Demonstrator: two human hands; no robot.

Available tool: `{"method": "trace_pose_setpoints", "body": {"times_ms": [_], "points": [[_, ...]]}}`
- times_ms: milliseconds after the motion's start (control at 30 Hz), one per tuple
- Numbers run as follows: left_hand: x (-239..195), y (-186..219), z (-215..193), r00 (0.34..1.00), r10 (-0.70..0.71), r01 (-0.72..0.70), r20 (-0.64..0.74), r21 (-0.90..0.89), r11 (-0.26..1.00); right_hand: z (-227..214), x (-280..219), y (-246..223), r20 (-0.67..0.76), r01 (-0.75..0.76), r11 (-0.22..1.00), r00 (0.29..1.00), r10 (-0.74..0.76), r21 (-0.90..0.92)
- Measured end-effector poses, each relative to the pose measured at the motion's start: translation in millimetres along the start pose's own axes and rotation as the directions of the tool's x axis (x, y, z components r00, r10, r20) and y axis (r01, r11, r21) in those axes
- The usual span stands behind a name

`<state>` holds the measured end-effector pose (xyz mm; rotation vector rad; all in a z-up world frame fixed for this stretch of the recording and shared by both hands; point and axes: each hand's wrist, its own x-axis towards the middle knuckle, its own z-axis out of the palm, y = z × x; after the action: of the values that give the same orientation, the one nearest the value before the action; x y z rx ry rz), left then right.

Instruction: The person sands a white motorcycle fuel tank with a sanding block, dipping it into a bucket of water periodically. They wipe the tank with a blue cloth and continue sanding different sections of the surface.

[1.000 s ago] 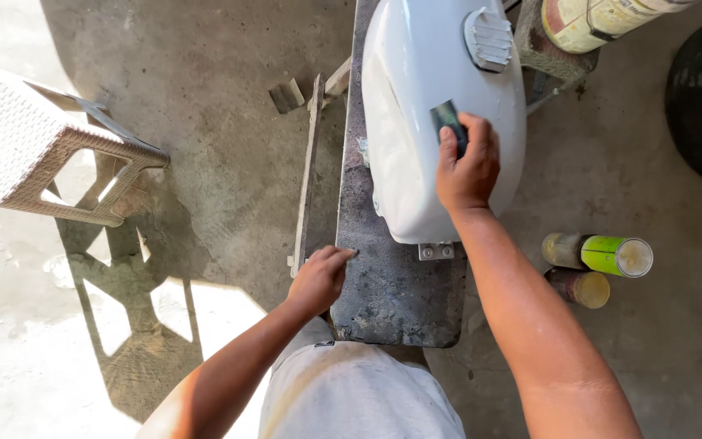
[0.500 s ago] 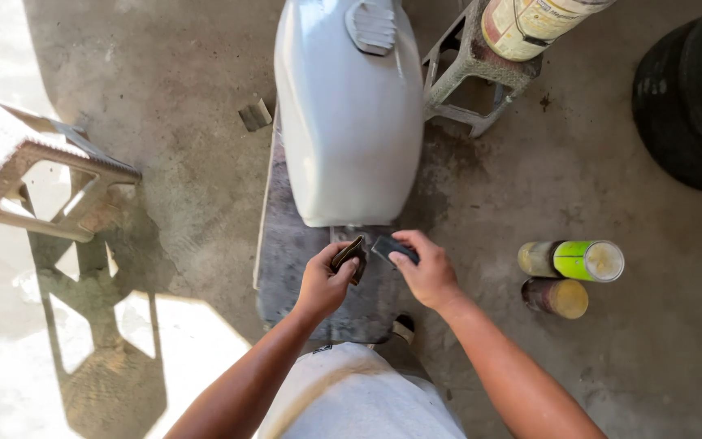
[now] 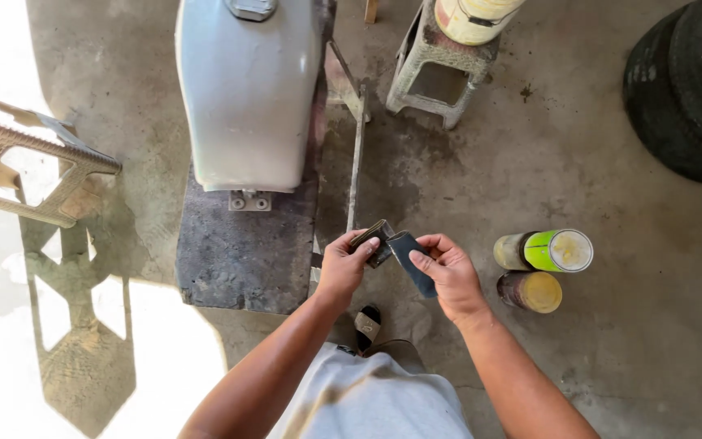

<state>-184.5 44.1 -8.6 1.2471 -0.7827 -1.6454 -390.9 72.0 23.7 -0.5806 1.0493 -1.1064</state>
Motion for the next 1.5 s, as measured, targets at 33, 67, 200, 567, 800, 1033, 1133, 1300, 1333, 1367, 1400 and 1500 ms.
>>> {"method": "trace_pose_setpoints", "body": {"times_ms": [33, 67, 200, 567, 800, 1033, 1133, 1300, 1333, 1367, 1400, 1500], "points": [[-2, 0, 11, 1.0, -0.002, 0.002, 0.002, 0.003, 1.0, -2, -3, -1, -0.003, 0.0, 1.0, 1.0, 0.0, 0.004], [-4, -1, 20, 0.998, -0.014, 0.014, 0.062, 0.002, 1.0, -3, -4, -1, 0.009, 0.086, 0.995, 0.996, -0.086, -0.041], [2, -25, 47, 0.983, -0.088, 0.085, 0.161, 0.025, 0.996, -18, -2, -5, -0.007, -0.016, 0.991, 1.0, 0.017, 0.134], [81, 98, -26, 0.807, 0.555, -0.105, 0.203, 0.973, -0.203, -36, 50, -43, -0.021, 0.005, 0.998, 1.0, -0.006, -0.069], [103, 93, -97, 0.861, 0.376, 0.101, 0.342, 0.609, -0.787, -50, 123, -69, 0.001, -0.005, 0.986, 1.0, 0.005, -0.166], [117, 101, -105, 0.765, 0.524, 0.118, 0.374, 0.719, -0.685, -31, 179, -89, 0.104, -0.017, 0.985, 0.994, 0.035, -0.171], [99, 93, -88, 0.846, 0.253, -0.037, 0.469, 0.525, -0.851, -27, 200, -93, 0.131, 0.024, 0.963, 0.991, 0.012, -0.269], [87, 88, -92, 0.766, 0.209, -0.314, 0.608, 0.637, -0.704, -17, 225, -112, 0.167, 0.017, 0.947, 0.985, 0.039, -0.322], [93, 91, -88, 0.769, 0.215, -0.307, 0.602, 0.643, -0.702, -16, 232, -116, 0.174, 0.018, 0.945, 0.984, 0.041, -0.327], [98, 93, -84, 0.831, 0.112, -0.299, 0.545, 0.607, -0.737, -15, 236, -119, 0.174, 0.002, 0.948, 0.983, 0.056, -0.317], [103, 95, -78, 0.881, 0.009, -0.297, 0.473, 0.567, -0.768, -16, 241, -122, 0.173, -0.014, 0.952, 0.982, 0.07, -0.307], [111, 149, 12, 0.86, -0.492, -0.337, 0.133, 0.872, -0.355, -21, 261, -127, 0.176, -0.032, 0.962, 0.981, 0.082, -0.273]]}}
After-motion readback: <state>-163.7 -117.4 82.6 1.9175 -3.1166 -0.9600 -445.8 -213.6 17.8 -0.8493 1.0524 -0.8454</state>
